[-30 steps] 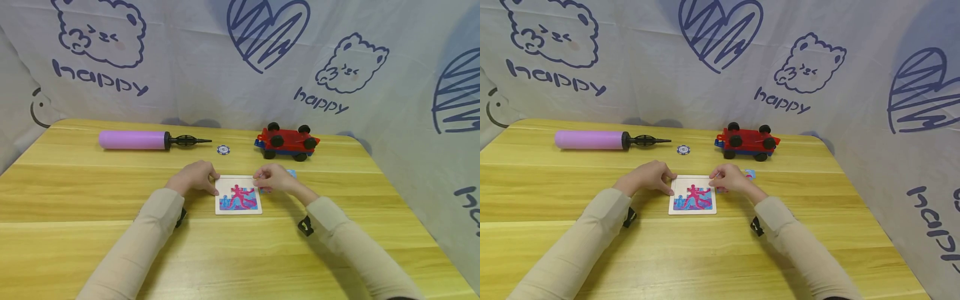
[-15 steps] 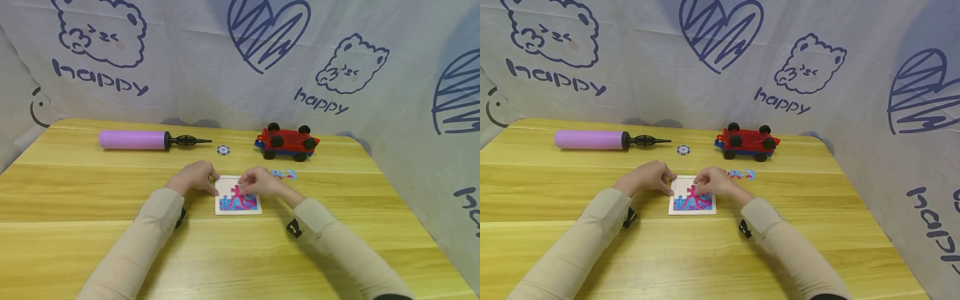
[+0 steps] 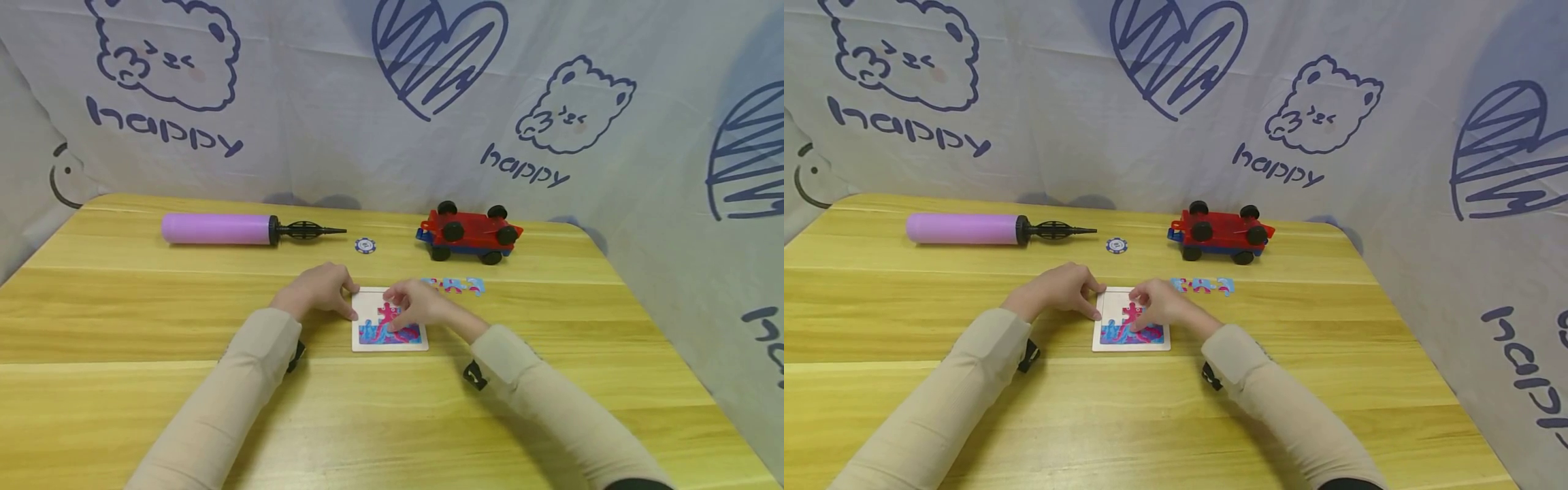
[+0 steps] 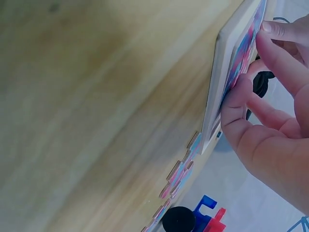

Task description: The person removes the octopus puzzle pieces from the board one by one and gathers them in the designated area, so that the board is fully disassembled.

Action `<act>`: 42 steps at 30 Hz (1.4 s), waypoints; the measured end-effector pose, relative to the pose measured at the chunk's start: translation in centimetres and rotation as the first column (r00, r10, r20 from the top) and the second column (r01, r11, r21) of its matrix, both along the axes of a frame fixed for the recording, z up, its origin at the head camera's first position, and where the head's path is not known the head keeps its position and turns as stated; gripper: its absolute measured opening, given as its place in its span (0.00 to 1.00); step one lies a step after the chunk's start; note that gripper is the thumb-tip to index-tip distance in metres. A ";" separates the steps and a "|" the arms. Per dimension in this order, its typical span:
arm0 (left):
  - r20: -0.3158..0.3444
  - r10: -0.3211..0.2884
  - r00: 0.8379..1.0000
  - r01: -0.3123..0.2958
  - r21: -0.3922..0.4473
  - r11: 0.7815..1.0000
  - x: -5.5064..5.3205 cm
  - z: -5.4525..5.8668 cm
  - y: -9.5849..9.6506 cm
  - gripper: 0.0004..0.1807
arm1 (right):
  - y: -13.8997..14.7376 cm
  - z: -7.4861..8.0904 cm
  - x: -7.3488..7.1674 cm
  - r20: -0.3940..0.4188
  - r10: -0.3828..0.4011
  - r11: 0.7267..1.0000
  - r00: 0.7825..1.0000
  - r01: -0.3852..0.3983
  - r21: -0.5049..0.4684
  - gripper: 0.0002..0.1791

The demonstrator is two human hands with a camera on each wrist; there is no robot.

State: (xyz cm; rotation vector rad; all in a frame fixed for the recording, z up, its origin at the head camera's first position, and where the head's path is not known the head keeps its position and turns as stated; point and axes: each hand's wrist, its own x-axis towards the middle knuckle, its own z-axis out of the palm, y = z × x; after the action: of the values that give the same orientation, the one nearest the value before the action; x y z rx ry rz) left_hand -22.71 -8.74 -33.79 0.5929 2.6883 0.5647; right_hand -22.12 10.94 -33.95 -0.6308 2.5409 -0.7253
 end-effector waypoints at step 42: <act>-0.010 0.001 1.000 -0.001 -0.004 1.000 0.1 0.0 0.0 0.31 | -0.6 0.1 0.7 -0.048 0.019 0.997 0.999 -0.015 0.073 0.26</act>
State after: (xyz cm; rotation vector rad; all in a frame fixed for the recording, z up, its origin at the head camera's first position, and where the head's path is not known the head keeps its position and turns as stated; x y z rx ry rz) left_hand -22.63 -8.72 -33.77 0.5952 2.6989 0.5579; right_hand -21.40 10.31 -33.84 -0.6524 2.5905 -0.6165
